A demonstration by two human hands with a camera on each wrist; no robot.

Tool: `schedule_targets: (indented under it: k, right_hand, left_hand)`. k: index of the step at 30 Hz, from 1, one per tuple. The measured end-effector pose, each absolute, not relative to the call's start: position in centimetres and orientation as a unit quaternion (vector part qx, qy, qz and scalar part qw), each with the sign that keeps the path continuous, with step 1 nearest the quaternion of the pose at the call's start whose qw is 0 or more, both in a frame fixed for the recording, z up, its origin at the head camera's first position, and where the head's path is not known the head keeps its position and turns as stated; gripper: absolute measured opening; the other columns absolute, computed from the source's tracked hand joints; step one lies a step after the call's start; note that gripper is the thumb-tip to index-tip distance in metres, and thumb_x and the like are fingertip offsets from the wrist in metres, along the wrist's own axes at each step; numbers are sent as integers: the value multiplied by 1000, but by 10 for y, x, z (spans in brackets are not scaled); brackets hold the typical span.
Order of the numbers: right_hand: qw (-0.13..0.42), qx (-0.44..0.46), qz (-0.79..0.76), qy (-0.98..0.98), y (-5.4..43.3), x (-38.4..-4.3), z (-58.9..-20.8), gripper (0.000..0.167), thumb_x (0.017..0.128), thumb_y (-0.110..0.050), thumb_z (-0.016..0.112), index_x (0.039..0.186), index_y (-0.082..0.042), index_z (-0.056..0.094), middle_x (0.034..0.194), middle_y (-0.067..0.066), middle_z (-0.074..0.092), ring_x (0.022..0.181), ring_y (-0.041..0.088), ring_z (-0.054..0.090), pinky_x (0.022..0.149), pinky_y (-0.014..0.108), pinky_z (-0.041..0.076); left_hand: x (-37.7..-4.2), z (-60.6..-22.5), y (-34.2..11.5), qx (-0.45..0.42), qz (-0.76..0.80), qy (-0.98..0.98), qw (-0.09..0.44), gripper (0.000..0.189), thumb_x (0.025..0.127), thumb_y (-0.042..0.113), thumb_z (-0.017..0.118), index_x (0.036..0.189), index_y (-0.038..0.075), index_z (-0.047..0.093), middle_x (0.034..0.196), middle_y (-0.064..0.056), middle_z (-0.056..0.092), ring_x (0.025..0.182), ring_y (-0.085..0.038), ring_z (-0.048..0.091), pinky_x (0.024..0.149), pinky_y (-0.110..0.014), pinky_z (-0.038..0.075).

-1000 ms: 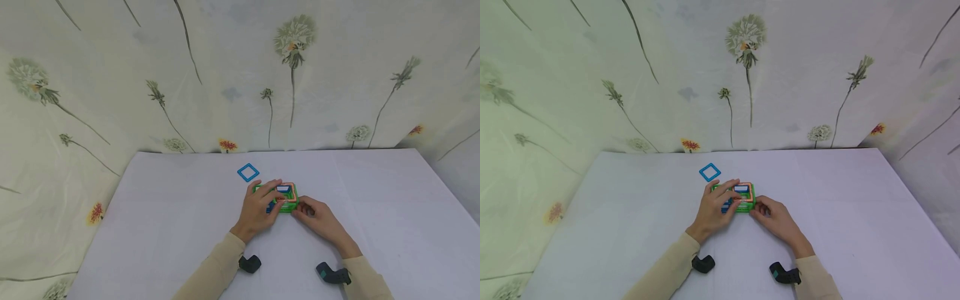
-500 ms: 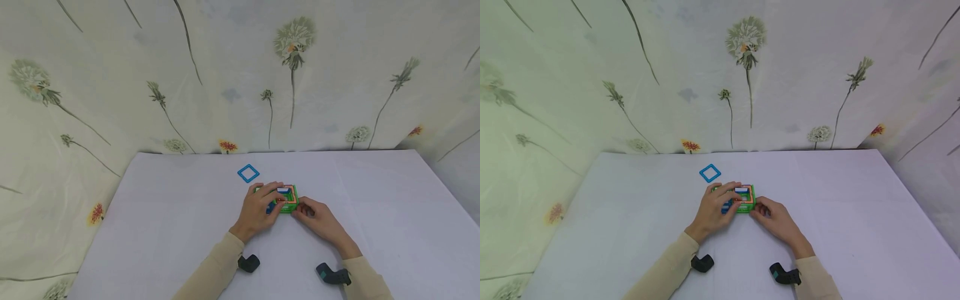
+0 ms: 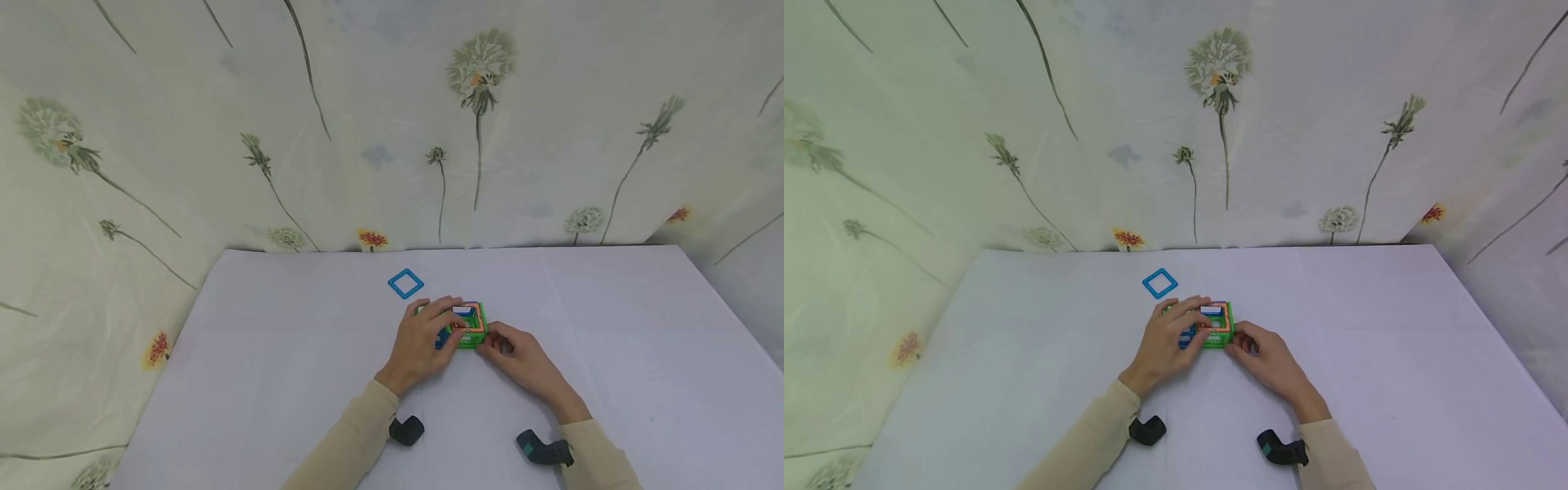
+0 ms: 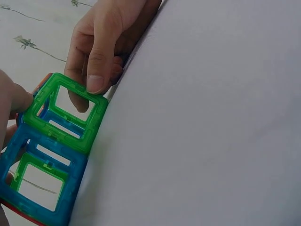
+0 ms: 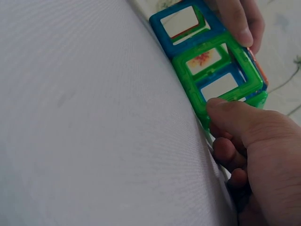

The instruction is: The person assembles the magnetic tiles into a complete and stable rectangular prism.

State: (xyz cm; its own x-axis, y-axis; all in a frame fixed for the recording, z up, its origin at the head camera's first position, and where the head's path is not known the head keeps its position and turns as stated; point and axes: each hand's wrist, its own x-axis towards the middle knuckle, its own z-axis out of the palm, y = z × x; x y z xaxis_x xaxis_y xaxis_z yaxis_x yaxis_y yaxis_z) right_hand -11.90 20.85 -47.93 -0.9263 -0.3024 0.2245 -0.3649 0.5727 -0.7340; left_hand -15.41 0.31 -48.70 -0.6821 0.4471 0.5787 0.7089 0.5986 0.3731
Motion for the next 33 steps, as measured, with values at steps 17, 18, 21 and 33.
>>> schedule_targets:
  k: [17,18,21,33]
  right_hand:
    - [33,192,418,-887,225,-136,-513,14,88,-25,66,99,-26,58,75,-9,53,69,5,47,59,19,40]
    - [35,194,418,-887,225,-136,-513,14,88,-25,66,99,-25,58,75,-9,53,69,5,47,59,19,40]
    - [37,197,418,-886,225,-137,-513,14,88,-25,66,99,-25,58,75,-9,53,68,5,47,59,19,40]
    - [32,194,415,-888,223,-135,-510,16,88,-23,68,100,-25,58,75,-10,53,68,5,48,59,20,41]
  left_hand:
    - [-154,-488,7,-313,-309,-870,224,13,90,30,60,94,21,68,129,5,60,127,-8,50,109,-37,34]
    - [-154,-488,7,-311,-309,-870,224,13,90,30,60,94,21,68,129,6,60,127,-8,49,110,-36,33]
    - [-155,-488,7,-309,-306,-872,225,13,90,30,60,94,21,68,129,6,60,127,-8,49,110,-36,33]
    - [-154,-486,6,-306,-293,-879,217,14,91,30,58,95,21,68,130,7,60,129,-10,48,111,-34,31]
